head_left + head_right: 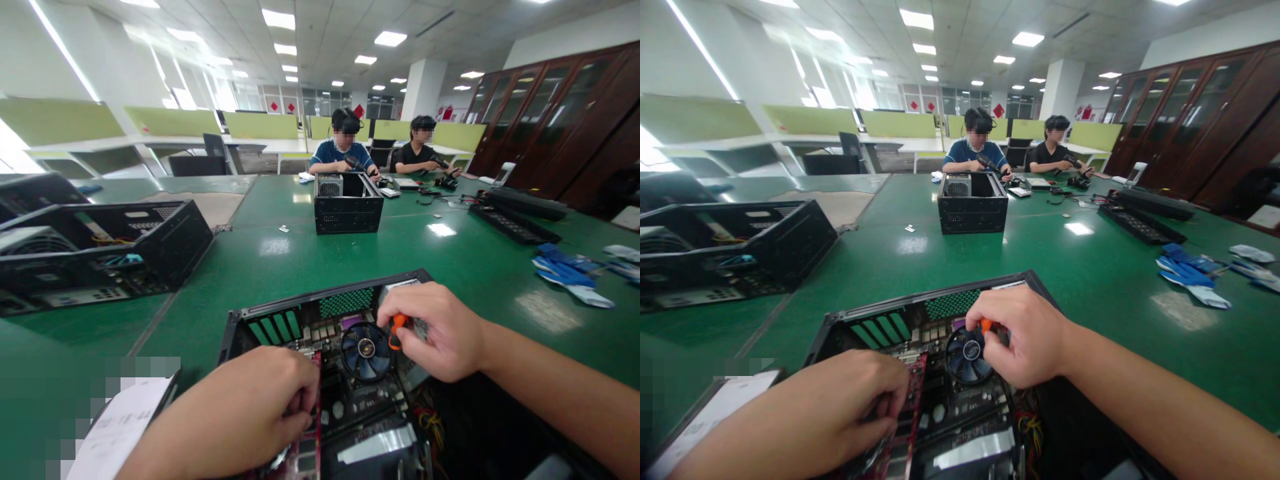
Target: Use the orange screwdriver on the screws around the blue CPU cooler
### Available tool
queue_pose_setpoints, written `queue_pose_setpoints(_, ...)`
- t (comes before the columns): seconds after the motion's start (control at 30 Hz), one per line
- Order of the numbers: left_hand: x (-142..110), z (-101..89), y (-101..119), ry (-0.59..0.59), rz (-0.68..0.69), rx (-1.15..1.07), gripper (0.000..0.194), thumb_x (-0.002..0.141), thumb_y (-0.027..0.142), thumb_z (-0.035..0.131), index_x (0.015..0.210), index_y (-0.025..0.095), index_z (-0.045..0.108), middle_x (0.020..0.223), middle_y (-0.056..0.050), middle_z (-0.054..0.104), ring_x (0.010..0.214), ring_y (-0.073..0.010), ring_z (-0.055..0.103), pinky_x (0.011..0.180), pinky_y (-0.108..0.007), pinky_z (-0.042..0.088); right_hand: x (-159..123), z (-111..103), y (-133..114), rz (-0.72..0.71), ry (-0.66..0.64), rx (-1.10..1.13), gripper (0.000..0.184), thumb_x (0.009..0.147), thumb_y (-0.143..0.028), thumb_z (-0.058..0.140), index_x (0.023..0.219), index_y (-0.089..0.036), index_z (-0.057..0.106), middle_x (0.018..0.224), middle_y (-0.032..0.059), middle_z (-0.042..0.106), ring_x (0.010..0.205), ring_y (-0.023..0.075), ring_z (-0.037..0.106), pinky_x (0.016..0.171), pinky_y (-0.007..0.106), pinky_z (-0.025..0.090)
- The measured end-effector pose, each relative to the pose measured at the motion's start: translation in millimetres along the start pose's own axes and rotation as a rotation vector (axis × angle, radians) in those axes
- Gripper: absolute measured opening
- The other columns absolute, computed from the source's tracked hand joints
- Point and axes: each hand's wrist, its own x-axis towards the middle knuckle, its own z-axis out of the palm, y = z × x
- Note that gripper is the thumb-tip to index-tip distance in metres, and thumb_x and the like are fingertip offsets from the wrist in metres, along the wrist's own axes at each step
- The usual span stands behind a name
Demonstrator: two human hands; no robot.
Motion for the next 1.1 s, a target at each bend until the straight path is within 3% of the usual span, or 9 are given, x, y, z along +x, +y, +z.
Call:
queue_pose_setpoints(0.17,0.1,-1.4,1.3,0.015,-0.008,-0.009,0.014,0.097,0.032,0.077,0.084,0.03,0.072,0.095,-0.003,0.089,0.086,-0.0284,0.079,0.077,-0.042,0.049,-0.3,0.7,0.2,0.044,-0.025,-0.008,0.021,0.089,-0.014,0.065,0.101,-0.024,0.079,0.083,0.0012,0.085,0.065,0.0176,0.073,0.066,0.03,0.057)
queue_pose_setpoints(0.27,0.4,-1.4,1.7,0.014,0.001,-0.015,0.016,0.097,0.034,0.077,0.082,0.03,0.071,0.092,-0.003,0.088,0.083,-0.0277,0.077,0.075,-0.042,0.048,-1.8,0.5,1.8,0.141,-0.068,-0.047,0.015,0.103,-0.017,0.069,0.095,-0.024,0.08,0.076,-0.0011,0.083,0.061,0.0156,0.071,0.066,0.028,0.053)
queue_pose_setpoints(0.4,1.0,-0.7,1.8,0.034,0.008,-0.033,0.018,0.097,0.032,0.078,0.08,0.03,0.07,0.089,-0.002,0.087,0.081,-0.0272,0.076,0.073,-0.042,0.047,-3.5,-2.2,1.8,0.266,-0.153,-0.173,0.018,0.116,-0.028,0.069,0.107,-0.024,0.084,0.071,-0.0032,0.078,0.061,0.0164,0.071,0.067,0.029,0.047)
queue_pose_setpoints(0.53,0.6,-0.3,1.1,0.015,-0.007,-0.044,0.019,0.097,0.032,0.08,0.081,0.03,0.07,0.091,-0.002,0.087,0.084,-0.0286,0.077,0.076,-0.042,0.047,-5.0,-1.3,-0.4,0.305,-0.185,-0.305,0.021,0.113,-0.025,0.062,0.119,-0.023,0.082,0.059,-0.008,0.061,0.056,0.0184,0.059,0.065,0.034,0.034)
queue_pose_setpoints(0.63,-0.2,-0.7,0.8,0.004,-0.017,-0.039,0.019,0.098,0.034,0.08,0.082,0.031,0.071,0.093,-0.003,0.088,0.085,-0.0292,0.078,0.076,-0.042,0.047,-6.8,3.1,-1.2,0.292,-0.117,-0.274,0.031,0.1,-0.024,0.06,0.125,-0.023,0.078,0.059,-0.0106,0.054,0.054,0.0183,0.052,0.063,0.035,0.032)
queue_pose_setpoints(0.77,0.6,-1.0,1.7,0.012,-0.007,-0.033,0.019,0.098,0.033,0.08,0.082,0.03,0.071,0.091,-0.002,0.087,0.084,-0.0287,0.077,0.075,-0.042,0.046,-6.9,4.1,-2.0,0.236,-0.092,-0.179,0.047,0.088,-0.023,0.063,0.135,-0.024,0.071,0.075,-0.0085,0.064,0.06,0.0171,0.059,0.065,0.032,0.042)
queue_pose_setpoints(0.93,2.6,-1.1,3.0,0.024,-0.005,-0.051,0.02,0.097,0.032,0.082,0.081,0.03,0.07,0.09,-0.001,0.086,0.083,-0.0282,0.077,0.075,-0.042,0.046,-4.2,0.3,-0.4,0.172,-0.086,-0.032,0.03,0.104,-0.022,0.074,0.133,-0.026,0.069,0.094,-0.0023,0.082,0.074,0.0171,0.075,0.072,0.029,0.059)
queue_pose_setpoints(1.1,1.7,0.8,1.0,0.027,-0.003,-0.055,0.018,0.097,0.032,0.082,0.082,0.031,0.073,0.091,-0.002,0.088,0.084,-0.0289,0.079,0.076,-0.043,0.048,-4.5,2.6,4.9,0.14,0.045,-0.014,0.025,0.117,-0.024,0.077,0.142,-0.025,0.078,0.123,0.008,0.096,0.104,0.023,0.093,0.095,0.034,0.075)
